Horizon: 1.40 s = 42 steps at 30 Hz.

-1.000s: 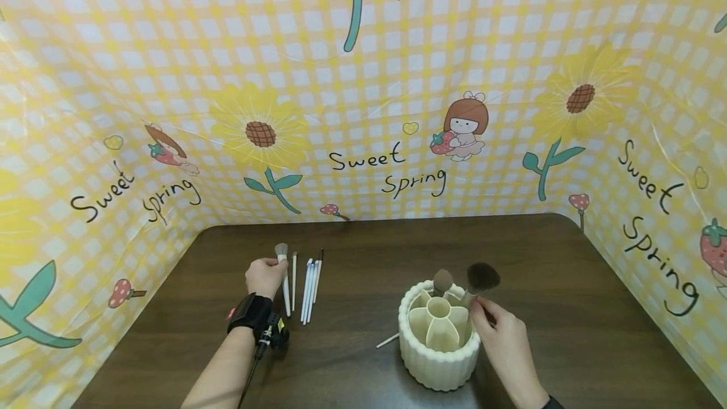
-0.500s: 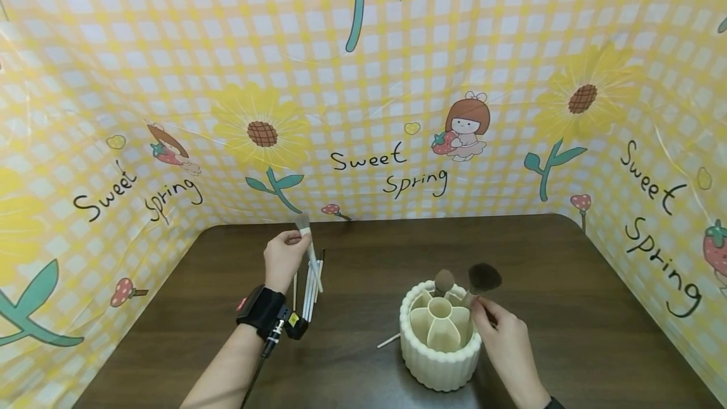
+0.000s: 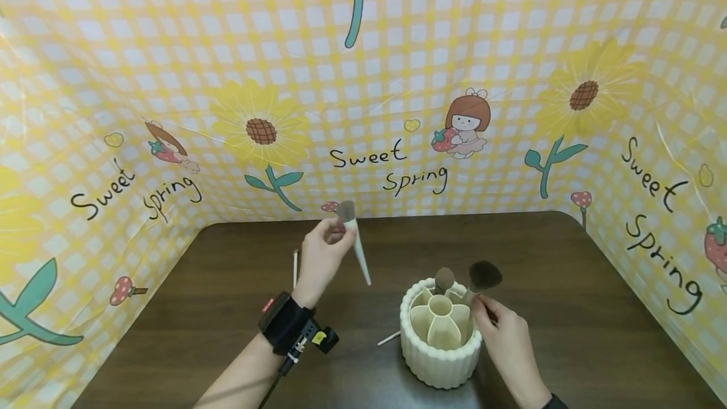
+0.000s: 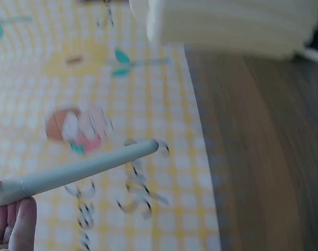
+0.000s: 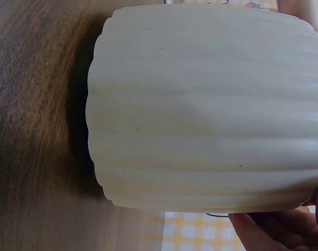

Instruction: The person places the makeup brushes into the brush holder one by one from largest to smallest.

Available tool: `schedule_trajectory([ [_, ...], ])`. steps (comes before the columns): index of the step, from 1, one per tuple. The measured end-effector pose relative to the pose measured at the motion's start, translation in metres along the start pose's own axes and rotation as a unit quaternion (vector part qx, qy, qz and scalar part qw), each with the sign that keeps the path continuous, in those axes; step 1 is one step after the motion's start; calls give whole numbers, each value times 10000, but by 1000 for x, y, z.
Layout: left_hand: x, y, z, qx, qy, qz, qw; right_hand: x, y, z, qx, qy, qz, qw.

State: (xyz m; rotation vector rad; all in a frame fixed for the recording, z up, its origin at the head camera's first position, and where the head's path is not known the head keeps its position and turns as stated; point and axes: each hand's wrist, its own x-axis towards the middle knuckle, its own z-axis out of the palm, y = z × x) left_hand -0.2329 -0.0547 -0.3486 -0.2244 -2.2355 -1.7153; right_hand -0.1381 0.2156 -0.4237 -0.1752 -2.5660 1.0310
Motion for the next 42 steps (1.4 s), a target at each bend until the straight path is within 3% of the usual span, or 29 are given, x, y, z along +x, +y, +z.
schedule_trajectory([
  [6,-18,17,19,-434,-686,84,9967,0,0,0,7,29,12,10000],
  [14,-32,22,37,-689,-1239,155,9898,0,0,0,13,19,55,10000],
  [22,-43,15,48,-434,-1776,536,9817,1,1,-1,56,-60,31,10000],
  [34,-51,-1,52,210,-2513,376,9669,1,0,-1,0,-21,-7,10000],
  [42,-52,-9,56,567,-2654,468,9613,1,1,-1,-5,-125,36,9999],
])
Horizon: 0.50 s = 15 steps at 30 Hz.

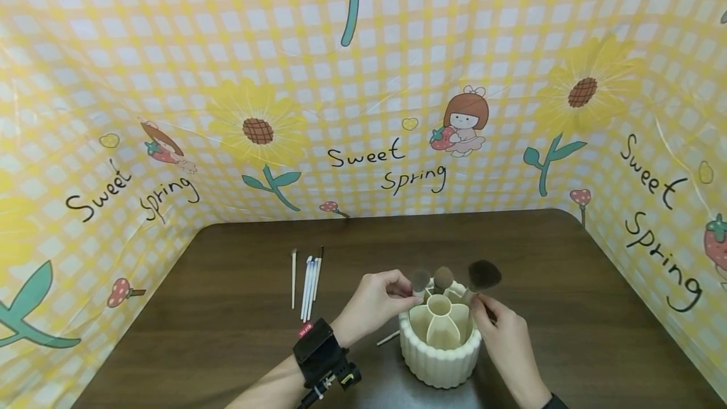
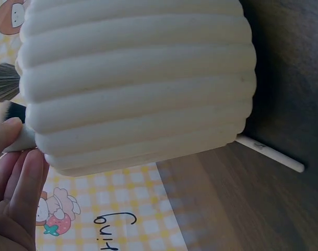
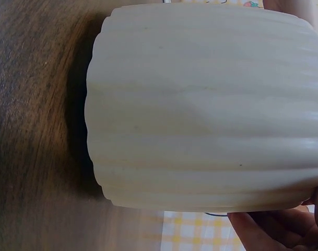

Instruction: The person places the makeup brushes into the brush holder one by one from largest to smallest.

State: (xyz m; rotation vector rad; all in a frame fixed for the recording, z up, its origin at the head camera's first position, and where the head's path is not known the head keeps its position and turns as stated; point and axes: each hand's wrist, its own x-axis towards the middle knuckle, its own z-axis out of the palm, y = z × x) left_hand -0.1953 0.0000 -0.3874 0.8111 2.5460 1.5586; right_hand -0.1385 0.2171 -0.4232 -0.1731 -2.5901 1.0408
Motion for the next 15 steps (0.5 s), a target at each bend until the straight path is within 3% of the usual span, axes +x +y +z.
schedule_trajectory([
  [15,2,3,0,305,-153,-74,9994,0,0,1,36,62,-47,10000],
])
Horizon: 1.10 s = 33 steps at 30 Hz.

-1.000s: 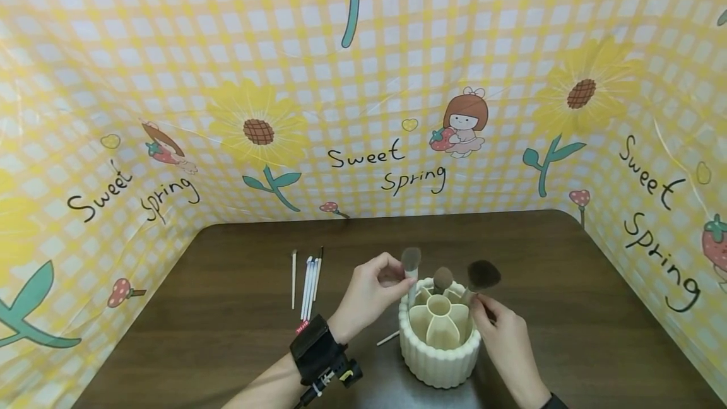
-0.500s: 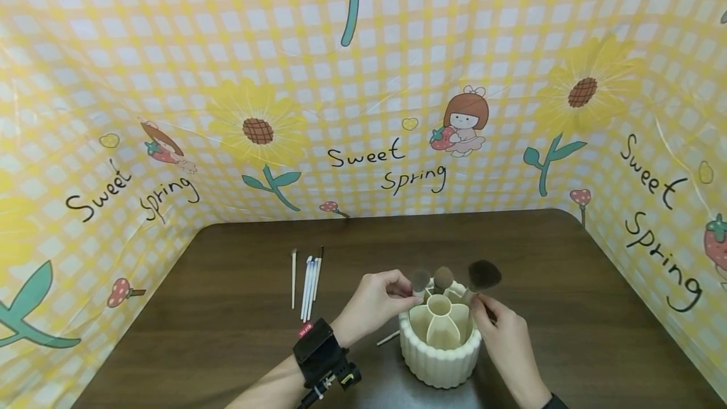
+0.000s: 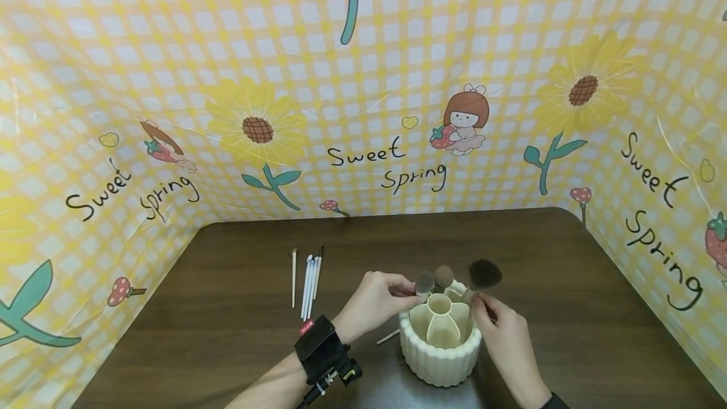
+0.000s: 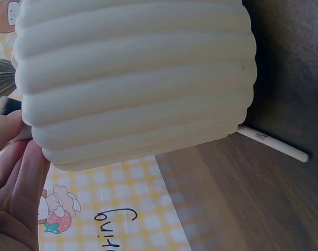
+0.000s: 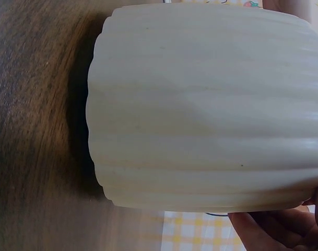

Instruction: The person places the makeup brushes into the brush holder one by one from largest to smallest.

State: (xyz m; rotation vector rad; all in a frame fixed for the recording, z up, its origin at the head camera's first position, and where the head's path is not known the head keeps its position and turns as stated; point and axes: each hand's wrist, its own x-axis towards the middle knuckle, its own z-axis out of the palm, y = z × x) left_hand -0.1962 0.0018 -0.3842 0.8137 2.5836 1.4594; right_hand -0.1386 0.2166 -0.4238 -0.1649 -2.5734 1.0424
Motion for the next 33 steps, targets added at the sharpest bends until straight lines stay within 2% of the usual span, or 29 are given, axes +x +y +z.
schedule_trajectory([
  [9,2,2,-1,366,-300,-72,9989,0,1,0,28,48,-35,10000],
  [18,2,2,-2,448,-523,-112,9976,0,1,0,33,19,-37,10000],
  [26,1,1,-2,86,-524,-179,9984,0,1,1,59,18,10,10000],
  [33,0,0,-3,-1,-416,-161,9990,0,0,1,32,25,19,10000],
])
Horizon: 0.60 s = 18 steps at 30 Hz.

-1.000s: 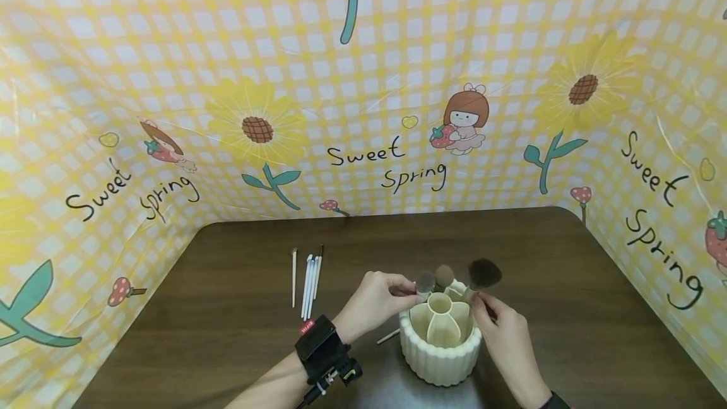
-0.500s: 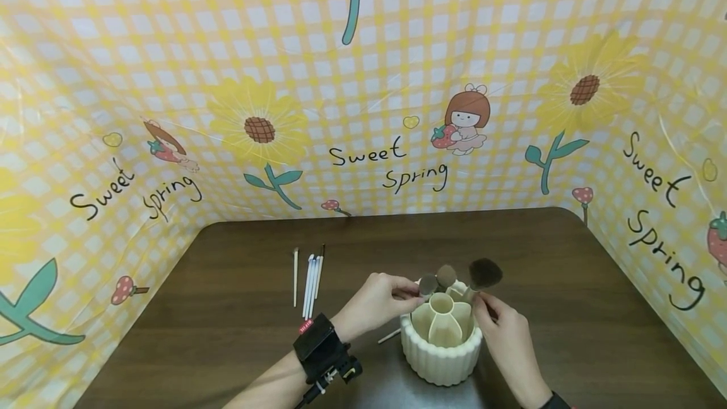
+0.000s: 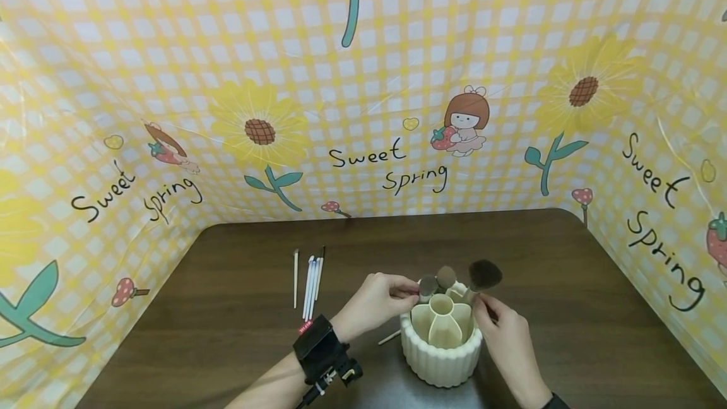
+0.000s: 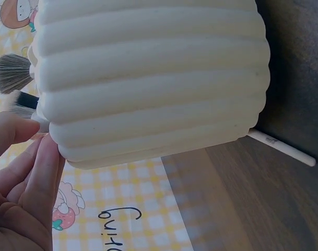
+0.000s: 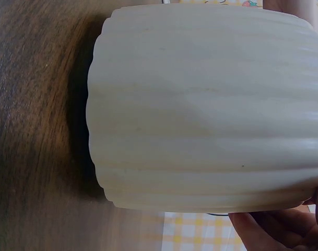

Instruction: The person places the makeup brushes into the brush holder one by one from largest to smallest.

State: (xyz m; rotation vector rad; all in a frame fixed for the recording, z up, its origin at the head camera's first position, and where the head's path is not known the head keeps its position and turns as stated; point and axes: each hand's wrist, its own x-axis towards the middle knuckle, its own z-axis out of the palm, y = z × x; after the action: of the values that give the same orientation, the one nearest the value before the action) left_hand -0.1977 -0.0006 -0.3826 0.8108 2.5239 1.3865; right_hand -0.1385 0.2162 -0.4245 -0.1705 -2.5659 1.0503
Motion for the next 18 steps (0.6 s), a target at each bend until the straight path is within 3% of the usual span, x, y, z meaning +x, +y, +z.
schedule_trajectory([
  [12,0,-6,-9,-168,351,-211,9990,1,1,0,94,8,-11,10000],
  [15,-2,-11,-10,-147,239,-414,9987,1,1,0,94,24,-18,10000],
  [18,-4,-17,-10,37,-87,-587,9982,1,0,-1,105,66,-49,9999],
])
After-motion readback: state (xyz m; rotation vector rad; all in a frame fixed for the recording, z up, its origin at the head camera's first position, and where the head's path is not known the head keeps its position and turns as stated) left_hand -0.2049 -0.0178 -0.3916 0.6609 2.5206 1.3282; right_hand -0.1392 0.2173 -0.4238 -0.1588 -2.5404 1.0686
